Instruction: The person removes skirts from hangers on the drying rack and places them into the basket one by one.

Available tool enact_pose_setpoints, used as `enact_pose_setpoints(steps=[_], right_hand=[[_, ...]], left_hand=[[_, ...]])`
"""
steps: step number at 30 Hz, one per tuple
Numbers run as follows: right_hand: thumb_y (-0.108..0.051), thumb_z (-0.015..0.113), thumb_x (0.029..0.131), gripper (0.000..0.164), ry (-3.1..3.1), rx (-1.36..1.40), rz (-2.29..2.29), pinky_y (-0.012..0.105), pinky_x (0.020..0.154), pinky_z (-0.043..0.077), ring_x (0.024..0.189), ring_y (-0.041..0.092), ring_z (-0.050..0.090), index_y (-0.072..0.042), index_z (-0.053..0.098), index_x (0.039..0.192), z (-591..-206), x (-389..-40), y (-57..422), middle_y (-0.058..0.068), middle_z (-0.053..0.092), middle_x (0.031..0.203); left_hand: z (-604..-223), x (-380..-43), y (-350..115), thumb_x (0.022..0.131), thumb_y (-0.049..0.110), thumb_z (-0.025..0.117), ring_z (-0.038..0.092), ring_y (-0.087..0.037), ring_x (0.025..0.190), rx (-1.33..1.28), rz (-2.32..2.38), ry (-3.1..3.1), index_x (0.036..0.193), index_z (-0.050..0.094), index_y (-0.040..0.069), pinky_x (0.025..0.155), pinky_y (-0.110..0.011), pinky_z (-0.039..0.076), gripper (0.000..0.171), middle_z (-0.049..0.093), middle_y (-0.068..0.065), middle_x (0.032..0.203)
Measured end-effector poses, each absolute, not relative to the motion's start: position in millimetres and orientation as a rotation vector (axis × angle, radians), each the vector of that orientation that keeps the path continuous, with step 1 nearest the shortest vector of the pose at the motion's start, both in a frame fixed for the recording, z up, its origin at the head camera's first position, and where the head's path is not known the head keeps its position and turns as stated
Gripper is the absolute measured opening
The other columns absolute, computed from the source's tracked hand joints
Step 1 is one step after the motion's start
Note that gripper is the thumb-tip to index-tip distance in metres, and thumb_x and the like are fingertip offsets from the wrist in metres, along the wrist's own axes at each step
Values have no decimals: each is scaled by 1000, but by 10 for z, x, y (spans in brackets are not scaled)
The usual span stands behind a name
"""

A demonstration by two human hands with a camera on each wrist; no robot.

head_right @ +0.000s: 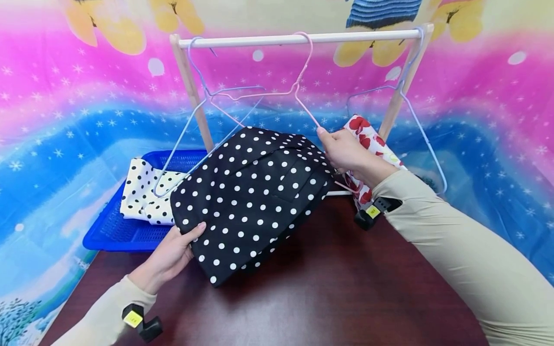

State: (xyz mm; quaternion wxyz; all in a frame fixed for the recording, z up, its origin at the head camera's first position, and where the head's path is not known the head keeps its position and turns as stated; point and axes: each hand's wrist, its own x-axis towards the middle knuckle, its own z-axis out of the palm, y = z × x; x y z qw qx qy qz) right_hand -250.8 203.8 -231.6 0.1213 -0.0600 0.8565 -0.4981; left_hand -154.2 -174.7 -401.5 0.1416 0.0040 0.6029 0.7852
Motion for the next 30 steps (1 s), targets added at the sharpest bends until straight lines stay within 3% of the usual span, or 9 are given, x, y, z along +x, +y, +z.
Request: enact_pose_setpoints(steps=[30], right_hand=[[-47, 28, 110, 54, 2458, -226, -1412, 23, 43, 21, 44, 8, 25, -14, 33, 67, -2297, -2547, 2056, -7, 26, 55]], left_hand=[[-4026, -1466, -1906, 106, 22, 52, 74, -6, 96, 16, 2255, 1734, 121, 56, 19, 82, -28, 60, 15, 75, 11, 105]])
